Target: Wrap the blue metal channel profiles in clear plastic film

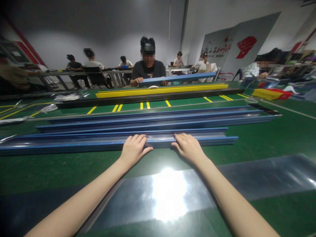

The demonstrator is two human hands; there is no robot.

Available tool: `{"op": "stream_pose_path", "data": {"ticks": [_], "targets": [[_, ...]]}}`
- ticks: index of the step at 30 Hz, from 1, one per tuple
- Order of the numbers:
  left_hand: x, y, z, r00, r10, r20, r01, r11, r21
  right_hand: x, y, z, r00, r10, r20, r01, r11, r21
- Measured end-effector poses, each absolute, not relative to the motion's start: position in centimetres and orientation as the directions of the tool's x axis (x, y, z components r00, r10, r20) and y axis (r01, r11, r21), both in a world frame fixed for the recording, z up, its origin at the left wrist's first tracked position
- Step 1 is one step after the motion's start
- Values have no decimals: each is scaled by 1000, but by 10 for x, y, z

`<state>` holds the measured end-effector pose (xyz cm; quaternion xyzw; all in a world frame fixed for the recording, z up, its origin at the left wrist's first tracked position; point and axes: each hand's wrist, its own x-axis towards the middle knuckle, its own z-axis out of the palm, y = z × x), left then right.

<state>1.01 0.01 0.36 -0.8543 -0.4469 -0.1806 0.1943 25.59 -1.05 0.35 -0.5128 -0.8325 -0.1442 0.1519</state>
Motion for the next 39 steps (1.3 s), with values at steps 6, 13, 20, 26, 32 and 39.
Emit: {"op": "stream_pose_path", "data": {"ticks": [6, 13, 20, 26, 32, 39], "targets": [[10, 1, 1, 526, 664, 531, 834, -526, -169, 257, -10, 2, -427, 805, 411, 896, 436, 77], [10, -1, 3, 510, 690, 514, 854, -478, -206, 256, -10, 2, -423, 811, 404, 900, 429, 81], [12, -3, 5, 466, 727, 504, 884, -408, -228, 256, -10, 2, -424, 808, 409, 898, 433, 76], [12, -3, 5, 465, 731, 500, 885, -406, -229, 256, -10, 3, -425, 809, 405, 898, 435, 74], [11, -3, 5, 475, 703, 530, 875, -440, -201, 255, -10, 2, -423, 807, 412, 898, 433, 74], [9, 1, 2, 493, 647, 582, 846, -512, -148, 256, -10, 3, -432, 801, 415, 893, 442, 78]]}}
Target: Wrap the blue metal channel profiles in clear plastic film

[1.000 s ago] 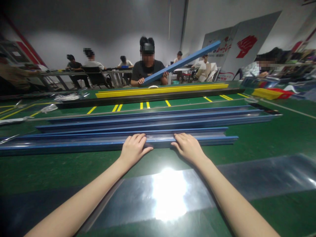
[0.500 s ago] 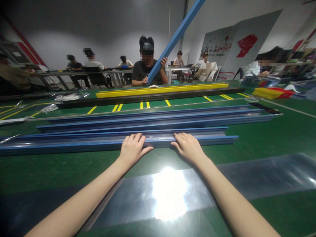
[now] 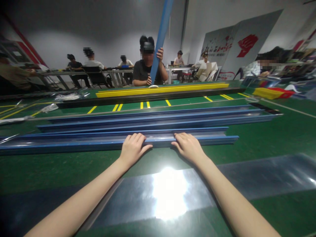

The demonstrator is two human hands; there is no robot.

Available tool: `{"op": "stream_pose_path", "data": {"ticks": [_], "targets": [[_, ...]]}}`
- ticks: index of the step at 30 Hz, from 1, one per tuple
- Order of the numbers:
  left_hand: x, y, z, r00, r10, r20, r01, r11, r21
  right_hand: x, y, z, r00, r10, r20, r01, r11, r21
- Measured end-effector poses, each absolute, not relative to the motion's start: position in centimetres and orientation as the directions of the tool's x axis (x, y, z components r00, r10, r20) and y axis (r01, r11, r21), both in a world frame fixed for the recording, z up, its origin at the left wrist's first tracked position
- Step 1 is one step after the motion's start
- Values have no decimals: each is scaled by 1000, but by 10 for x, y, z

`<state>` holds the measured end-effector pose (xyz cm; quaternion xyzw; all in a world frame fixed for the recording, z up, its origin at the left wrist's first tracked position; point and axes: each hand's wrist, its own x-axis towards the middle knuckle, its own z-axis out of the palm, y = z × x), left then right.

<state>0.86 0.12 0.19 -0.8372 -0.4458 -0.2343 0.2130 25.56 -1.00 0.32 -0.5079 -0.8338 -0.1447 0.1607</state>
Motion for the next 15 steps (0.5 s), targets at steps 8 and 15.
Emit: {"op": "stream_pose_path", "data": {"ticks": [8, 15], "targets": [[8, 3, -1, 448, 648, 616, 854, -514, -80, 256, -10, 3, -424, 810, 406, 897, 437, 63], [9, 1, 3, 426, 695, 579, 873, -484, -62, 255, -11, 4, -403, 829, 388, 907, 419, 47]]}}
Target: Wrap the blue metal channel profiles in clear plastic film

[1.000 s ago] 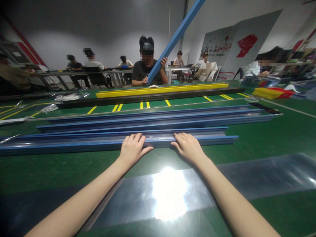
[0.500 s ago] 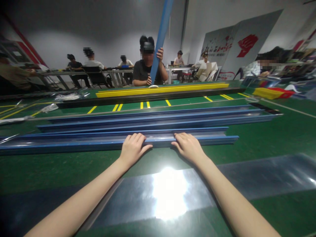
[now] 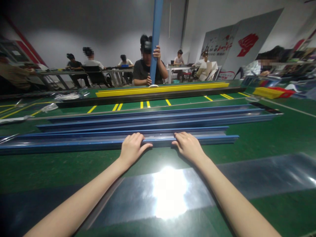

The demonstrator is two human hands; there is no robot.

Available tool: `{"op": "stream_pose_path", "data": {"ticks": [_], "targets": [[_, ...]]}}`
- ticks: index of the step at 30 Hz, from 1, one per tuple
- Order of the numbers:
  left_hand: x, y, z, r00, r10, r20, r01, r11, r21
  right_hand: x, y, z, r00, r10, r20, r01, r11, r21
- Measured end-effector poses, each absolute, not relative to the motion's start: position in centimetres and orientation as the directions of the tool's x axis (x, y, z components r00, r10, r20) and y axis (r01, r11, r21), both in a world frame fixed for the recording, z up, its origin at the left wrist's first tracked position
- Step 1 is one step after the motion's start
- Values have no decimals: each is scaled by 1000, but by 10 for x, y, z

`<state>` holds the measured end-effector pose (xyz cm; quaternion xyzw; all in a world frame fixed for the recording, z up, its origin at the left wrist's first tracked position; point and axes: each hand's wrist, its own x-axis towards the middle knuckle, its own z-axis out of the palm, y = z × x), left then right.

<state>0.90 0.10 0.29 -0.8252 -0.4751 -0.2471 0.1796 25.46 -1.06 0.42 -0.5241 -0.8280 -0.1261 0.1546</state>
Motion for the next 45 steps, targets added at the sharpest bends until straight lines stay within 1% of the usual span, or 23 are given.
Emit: {"op": "stream_pose_path", "data": {"ticks": [9, 17, 21, 27, 34, 41, 45], "targets": [[10, 1, 4, 426, 708, 563, 880, -468, -78, 254, -11, 5, -395, 837, 379, 912, 408, 48], [10, 1, 3, 443, 691, 572, 878, -465, -118, 254, -11, 5, -395, 837, 380, 912, 408, 48], [10, 1, 2, 459, 684, 567, 872, -468, -142, 251, -13, 9, -388, 841, 377, 918, 391, 73], [10, 1, 1, 474, 681, 558, 864, -481, -148, 239, -18, 16, -393, 839, 375, 919, 374, 126], [10, 1, 2, 485, 674, 557, 857, -493, -150, 216, -17, 17, -374, 830, 413, 917, 398, 30], [10, 0, 3, 474, 682, 557, 866, -476, -154, 210, -12, 13, -393, 806, 442, 899, 437, 2], [10, 0, 3, 474, 684, 555, 866, -476, -153, 211, -11, 14, -397, 802, 446, 898, 441, 8]]}}
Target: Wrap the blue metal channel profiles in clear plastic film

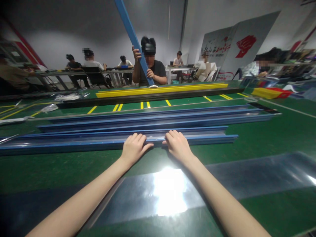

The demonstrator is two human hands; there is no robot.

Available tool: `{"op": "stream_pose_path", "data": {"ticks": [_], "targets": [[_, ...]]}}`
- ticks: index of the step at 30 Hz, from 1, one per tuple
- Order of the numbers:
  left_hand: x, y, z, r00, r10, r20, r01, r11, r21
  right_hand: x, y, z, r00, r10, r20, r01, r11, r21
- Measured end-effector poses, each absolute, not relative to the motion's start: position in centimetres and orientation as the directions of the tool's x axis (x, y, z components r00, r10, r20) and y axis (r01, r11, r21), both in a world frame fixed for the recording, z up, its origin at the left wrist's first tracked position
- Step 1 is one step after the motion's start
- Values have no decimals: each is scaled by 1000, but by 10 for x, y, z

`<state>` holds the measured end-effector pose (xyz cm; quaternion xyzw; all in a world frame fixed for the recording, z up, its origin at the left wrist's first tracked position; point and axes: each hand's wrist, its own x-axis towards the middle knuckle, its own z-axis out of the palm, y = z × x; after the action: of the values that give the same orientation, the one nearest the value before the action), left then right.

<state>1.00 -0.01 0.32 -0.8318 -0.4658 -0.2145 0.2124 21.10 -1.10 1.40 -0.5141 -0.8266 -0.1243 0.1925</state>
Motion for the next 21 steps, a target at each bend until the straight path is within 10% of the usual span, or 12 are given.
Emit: {"op": "stream_pose_path", "data": {"ticks": [21], "targets": [[8, -1, 2, 504, 637, 583, 840, -518, -159, 218, -11, 26, -453, 804, 385, 890, 435, 138]]}}
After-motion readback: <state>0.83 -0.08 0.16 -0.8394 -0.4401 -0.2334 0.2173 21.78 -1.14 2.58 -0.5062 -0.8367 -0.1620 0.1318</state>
